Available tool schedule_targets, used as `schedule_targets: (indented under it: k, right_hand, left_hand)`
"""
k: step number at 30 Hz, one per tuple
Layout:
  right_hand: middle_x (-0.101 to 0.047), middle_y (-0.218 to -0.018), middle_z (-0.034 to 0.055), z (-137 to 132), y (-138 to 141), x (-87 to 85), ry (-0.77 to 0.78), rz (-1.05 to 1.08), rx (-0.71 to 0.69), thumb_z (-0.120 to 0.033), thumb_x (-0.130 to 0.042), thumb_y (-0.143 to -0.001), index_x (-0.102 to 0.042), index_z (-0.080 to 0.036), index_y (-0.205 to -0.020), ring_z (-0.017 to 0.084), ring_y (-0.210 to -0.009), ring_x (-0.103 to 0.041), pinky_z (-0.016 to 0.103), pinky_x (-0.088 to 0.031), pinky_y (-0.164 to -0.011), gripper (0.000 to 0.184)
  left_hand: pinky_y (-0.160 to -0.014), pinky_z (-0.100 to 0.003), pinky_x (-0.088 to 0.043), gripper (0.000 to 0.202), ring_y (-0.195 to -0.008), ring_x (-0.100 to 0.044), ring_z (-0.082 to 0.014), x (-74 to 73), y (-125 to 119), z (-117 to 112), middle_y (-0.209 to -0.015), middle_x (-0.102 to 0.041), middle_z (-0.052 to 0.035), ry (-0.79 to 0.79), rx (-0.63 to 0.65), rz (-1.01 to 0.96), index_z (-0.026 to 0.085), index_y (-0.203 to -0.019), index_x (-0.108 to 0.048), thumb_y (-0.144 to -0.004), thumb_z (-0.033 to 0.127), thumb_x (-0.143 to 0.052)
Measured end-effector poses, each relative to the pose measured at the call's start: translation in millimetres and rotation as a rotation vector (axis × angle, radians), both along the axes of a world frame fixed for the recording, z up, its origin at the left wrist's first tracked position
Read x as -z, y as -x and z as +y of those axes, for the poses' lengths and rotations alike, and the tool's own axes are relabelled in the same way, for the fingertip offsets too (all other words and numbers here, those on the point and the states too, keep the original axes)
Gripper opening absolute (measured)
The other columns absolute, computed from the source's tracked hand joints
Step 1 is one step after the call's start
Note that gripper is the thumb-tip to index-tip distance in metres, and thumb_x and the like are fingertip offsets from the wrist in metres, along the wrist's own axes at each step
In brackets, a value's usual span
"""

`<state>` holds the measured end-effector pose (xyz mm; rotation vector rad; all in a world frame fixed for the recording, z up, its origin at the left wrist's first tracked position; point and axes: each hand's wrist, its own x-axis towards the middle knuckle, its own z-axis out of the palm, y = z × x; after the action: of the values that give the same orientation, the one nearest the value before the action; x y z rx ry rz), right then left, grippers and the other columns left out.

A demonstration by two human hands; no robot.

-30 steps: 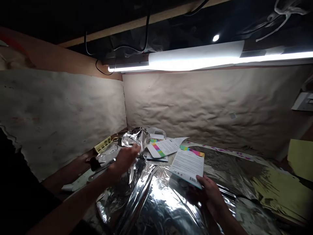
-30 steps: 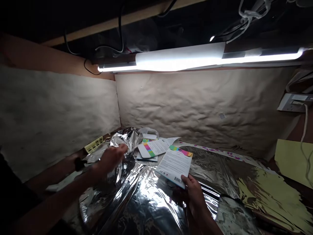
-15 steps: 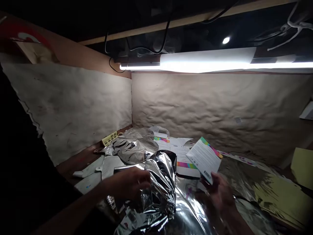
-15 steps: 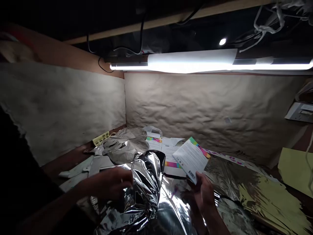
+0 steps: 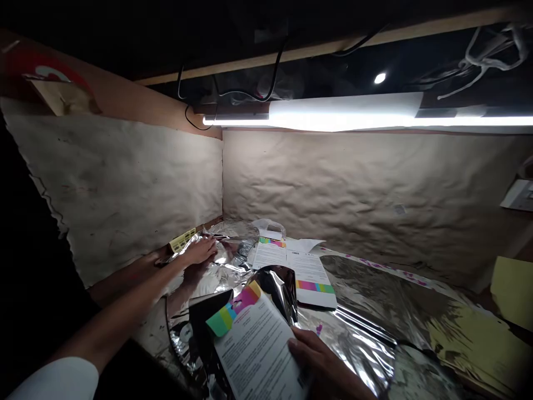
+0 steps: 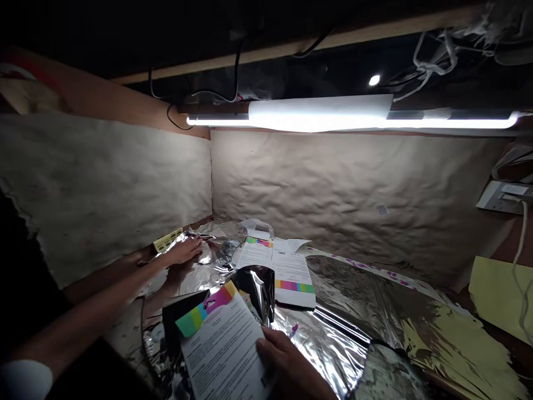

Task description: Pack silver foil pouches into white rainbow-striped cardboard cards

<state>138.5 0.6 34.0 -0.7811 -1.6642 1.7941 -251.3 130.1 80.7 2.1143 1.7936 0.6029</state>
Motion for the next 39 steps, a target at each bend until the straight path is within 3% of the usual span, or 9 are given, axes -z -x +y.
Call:
schedule_targets:
  k: [6,11,15,19,22,27,31,36,39]
  right_hand:
    - [-0.071,-0.091,0.0061,7,-1,-6.6,-0.127,0.122,0.281,-0.062,-0.056,-0.086,-0.073,-0.021,-0.109,0.022,-0.081,-0.065,0.033,-0.051,-0.077,0.05]
    - [-0.071,-0.107,0.0087,5,-2,-2.1,-0.197,0.021,0.268,-0.062,-0.049,-0.09,-0.069,-0.021,-0.118,0.026,-0.096,-0.065,0.037,-0.051,-0.087,0.053]
    - [-0.061,-0.133,0.01,7,-3,8.3,-0.218,-0.012,0.342,-0.067,-0.049,-0.087,-0.061,-0.025,-0.131,0.03,-0.125,-0.054,0.044,-0.041,-0.107,0.062]
    - [-0.056,-0.141,0.0093,7,-2,17.6,-0.34,-0.124,0.427,-0.06,-0.06,-0.084,-0.058,-0.026,-0.135,0.03,-0.135,-0.045,0.048,-0.031,-0.115,0.062]
    - [-0.063,-0.133,0.008,11,-4,15.9,-0.459,-0.204,0.461,-0.051,-0.063,-0.084,-0.062,-0.028,-0.13,0.031,-0.126,-0.054,0.047,-0.04,-0.11,0.051]
    - [-0.06,-0.134,0.0064,48,6,-15.8,-0.796,-0.314,0.55,-0.025,-0.053,-0.089,-0.054,-0.029,-0.136,0.027,-0.117,-0.059,0.046,-0.048,-0.101,0.048]
    - [-0.034,-0.157,0.008,87,27,-47.7,-1.233,-0.582,0.445,-0.008,-0.053,-0.079,-0.043,-0.028,-0.146,0.03,-0.13,-0.046,0.049,-0.041,-0.106,0.071]
    - [-0.061,-0.13,0.0061,89,16,-55.2,-1.205,-0.693,0.187,-0.012,-0.055,-0.085,-0.07,-0.024,-0.093,0.023,-0.105,-0.062,0.034,-0.05,-0.086,0.021]
    - [-0.068,-0.114,0.0047,66,-4,-43.0,-0.963,-0.565,0.297,-0.022,-0.052,-0.091,-0.068,-0.024,-0.092,0.018,-0.083,-0.066,0.03,-0.051,-0.072,0.016]
  left_hand:
    - [-0.077,-0.034,-0.053,0.069,-0.099,-0.067,-0.0275,-15.7,-47,-48,-0.107,-0.072,-0.0112,0.128,0.054,-0.257,0.017,-0.12,-0.065,-0.094,0.068,-0.025]
    - [-0.069,-0.029,-0.053,0.06,-0.084,-0.068,-0.0243,-12.4,-94,-92,-0.094,-0.072,-0.0085,0.386,0.242,-0.732,0.013,-0.109,-0.068,-0.067,0.053,-0.081]
    - [-0.061,-0.027,-0.052,0.061,-0.072,-0.066,-0.0189,-25.0,-70,-56,-0.089,-0.068,-0.0082,0.188,-0.113,-0.734,0.01,-0.104,-0.065,-0.065,0.056,-0.08]
    - [-0.081,-0.037,-0.053,0.059,-0.103,-0.065,-0.0277,-40.9,-25,-22,-0.113,-0.065,-0.016,-0.016,-0.293,-0.689,0.012,-0.119,-0.056,-0.08,0.055,-0.067]
    - [-0.102,-0.046,-0.043,0.061,-0.128,-0.049,-0.0343,-33.0,-14,-41,-0.126,-0.061,-0.0166,-0.129,-0.307,-0.623,0.015,-0.122,-0.057,-0.073,0.047,-0.075]
    - [-0.106,-0.042,-0.042,0.066,-0.13,-0.05,-0.0295,7.3,-28,-133,-0.14,-0.055,-0.0104,0.035,0.136,-0.494,0.026,-0.139,-0.049,-0.081,0.047,-0.07]
    - [-0.1,-0.037,-0.047,0.066,-0.119,-0.058,-0.0283,8.2,-37,-172,-0.135,-0.059,-0.0069,0.231,0.378,-0.403,0.029,-0.14,-0.049,-0.081,0.046,-0.072]
    - [-0.085,-0.029,-0.05,0.044,-0.095,-0.068,-0.0214,-16.2,-40,-131,-0.105,-0.073,-0.0057,0.212,0.378,-0.32,0.022,-0.129,-0.06,-0.091,0.043,-0.058]
    - [-0.085,-0.032,-0.049,0.04,-0.094,-0.067,-0.0233,-20.6,-50,-85,-0.103,-0.073,-0.008,0.066,0.27,-0.175,0.019,-0.121,-0.065,-0.092,0.044,-0.053]
